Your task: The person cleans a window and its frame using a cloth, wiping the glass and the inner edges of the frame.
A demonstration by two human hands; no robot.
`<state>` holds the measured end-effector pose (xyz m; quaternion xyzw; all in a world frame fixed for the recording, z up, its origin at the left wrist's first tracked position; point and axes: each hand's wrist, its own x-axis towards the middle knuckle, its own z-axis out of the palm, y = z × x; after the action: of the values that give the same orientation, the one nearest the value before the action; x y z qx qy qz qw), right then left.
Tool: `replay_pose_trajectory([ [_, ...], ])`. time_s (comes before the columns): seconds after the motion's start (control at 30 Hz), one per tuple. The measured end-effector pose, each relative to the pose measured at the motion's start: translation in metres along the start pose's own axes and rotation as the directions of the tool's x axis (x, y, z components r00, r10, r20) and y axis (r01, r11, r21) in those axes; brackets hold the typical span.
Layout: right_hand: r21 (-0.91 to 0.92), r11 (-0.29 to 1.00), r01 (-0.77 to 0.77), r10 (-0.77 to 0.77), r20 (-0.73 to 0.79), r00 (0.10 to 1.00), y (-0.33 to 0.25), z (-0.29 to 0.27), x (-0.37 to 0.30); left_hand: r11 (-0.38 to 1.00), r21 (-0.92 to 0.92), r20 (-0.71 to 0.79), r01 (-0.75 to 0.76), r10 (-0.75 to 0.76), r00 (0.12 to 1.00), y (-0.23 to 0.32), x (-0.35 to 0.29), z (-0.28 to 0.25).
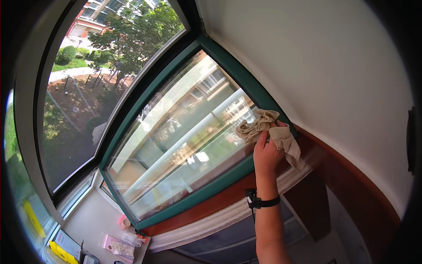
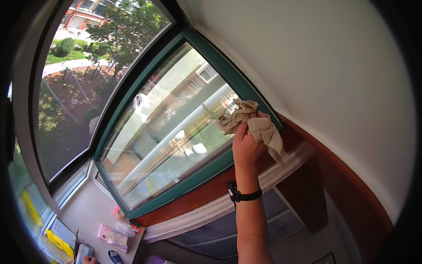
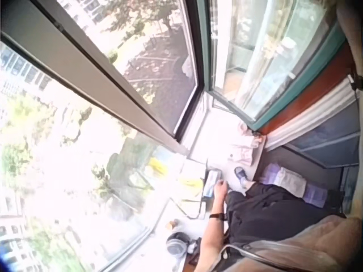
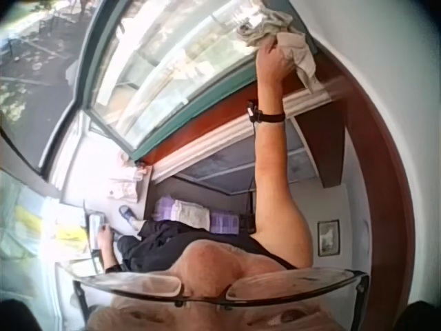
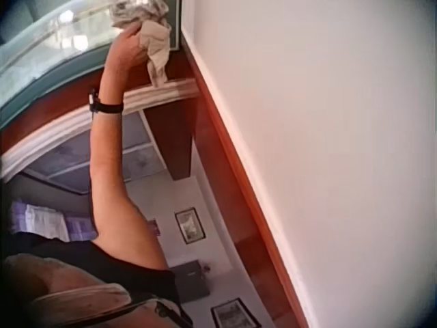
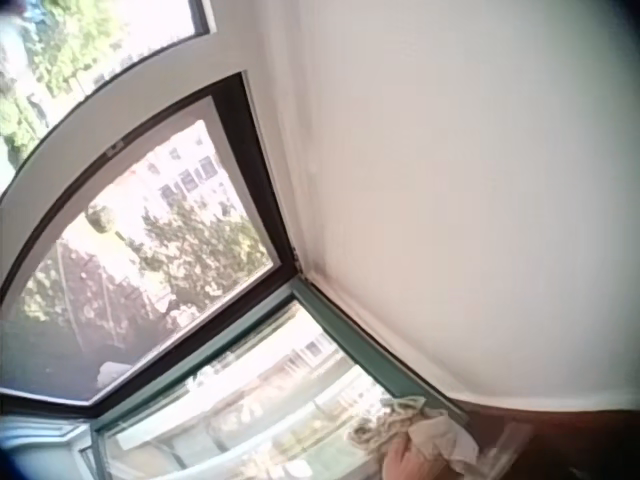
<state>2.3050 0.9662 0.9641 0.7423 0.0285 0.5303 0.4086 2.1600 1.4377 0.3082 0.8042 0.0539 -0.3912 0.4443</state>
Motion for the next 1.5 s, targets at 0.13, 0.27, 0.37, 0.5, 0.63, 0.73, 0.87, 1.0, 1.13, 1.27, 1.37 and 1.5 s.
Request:
replay_pose_trajectory([
  [0.13, 0.0, 1.0, -0.012, 0.012, 0.11, 0.994, -0.006, 0.016, -0.008, 0.997, -0.05, 0.005, 0.053, -0.052, 0.999, -0.031, 0.027, 0.0],
  [0.27, 0.04, 0.998, 0.04, -0.045, 0.136, 0.99, -0.005, 0.026, 0.01, 0.977, -0.182, -0.009, 0.109, -0.112, 0.994, -0.066, 0.057, 0.005],
  [0.37, 0.096, 0.992, 0.087, -0.102, 0.159, 0.982, -0.005, 0.05, 0.028, 0.971, -0.202, -0.01, 0.129, -0.134, 0.991, -0.025, 0.048, -0.013],
  [0.5, 0.23, 0.971, 0.069, -0.109, 0.166, 0.98, -0.021, 0.093, 0.055, 0.809, -0.53, -0.34, -0.255, 0.072, 0.938, -0.017, 0.066, 0.013],
  [0.63, 0.088, 0.957, 0.277, -0.286, 0.123, 0.95, -0.024, 0.099, 0.059, 0.848, -0.502, -0.238, -0.17, 0.053, 0.97, 0.049, 0.073, 0.015],
  [0.73, 0.083, 0.962, 0.26, -0.273, 0.261, 0.926, -0.051, 0.08, 0.034, 0.81, -0.565, -0.211, -0.158, 0.044, 0.976, 0.053, 0.084, 0.024],
  [0.87, 0.305, 0.952, 0.026, -0.183, 0.5, 0.846, -0.056, 0.057, -0.008, 0.781, -0.611, -0.041, -0.127, 0.129, 0.991, 0.146, 0.062, 0.031],
  [1.0, 0.554, 0.801, -0.227, -0.149, 0.552, 0.821, -0.115, 0.001, -0.034, 0.67, -0.702, 0.057, -0.242, 0.392, 0.918, 0.236, 0.021, 0.017],
  [1.13, 0.247, 0.225, -0.943, -0.201, 0.958, 0.204, -0.175, -0.027, -0.089, 0.482, -0.851, 0.205, -0.208, 0.67, 0.714, 0.33, -0.024, -0.011],
  [1.27, -0.224, -0.369, -0.902, -0.547, 0.837, 0.016, -0.224, -0.048, -0.128, 0.245, -0.969, 0.165, -0.037, 0.75, 0.641, 0.367, -0.015, -0.005],
  [1.37, -0.235, -0.331, -0.914, -0.511, 0.859, -0.036, -0.246, -0.059, -0.147, 0.128, -0.986, 0.165, 0.105, 0.724, 0.67, 0.361, -0.008, -0.009],
  [1.5, 0.218, 0.138, -0.966, -0.33, 0.93, 0.162, -0.245, -0.061, -0.168, 0.116, -0.993, 0.1, 0.034, 0.631, 0.769, 0.346, -0.003, -0.003],
])
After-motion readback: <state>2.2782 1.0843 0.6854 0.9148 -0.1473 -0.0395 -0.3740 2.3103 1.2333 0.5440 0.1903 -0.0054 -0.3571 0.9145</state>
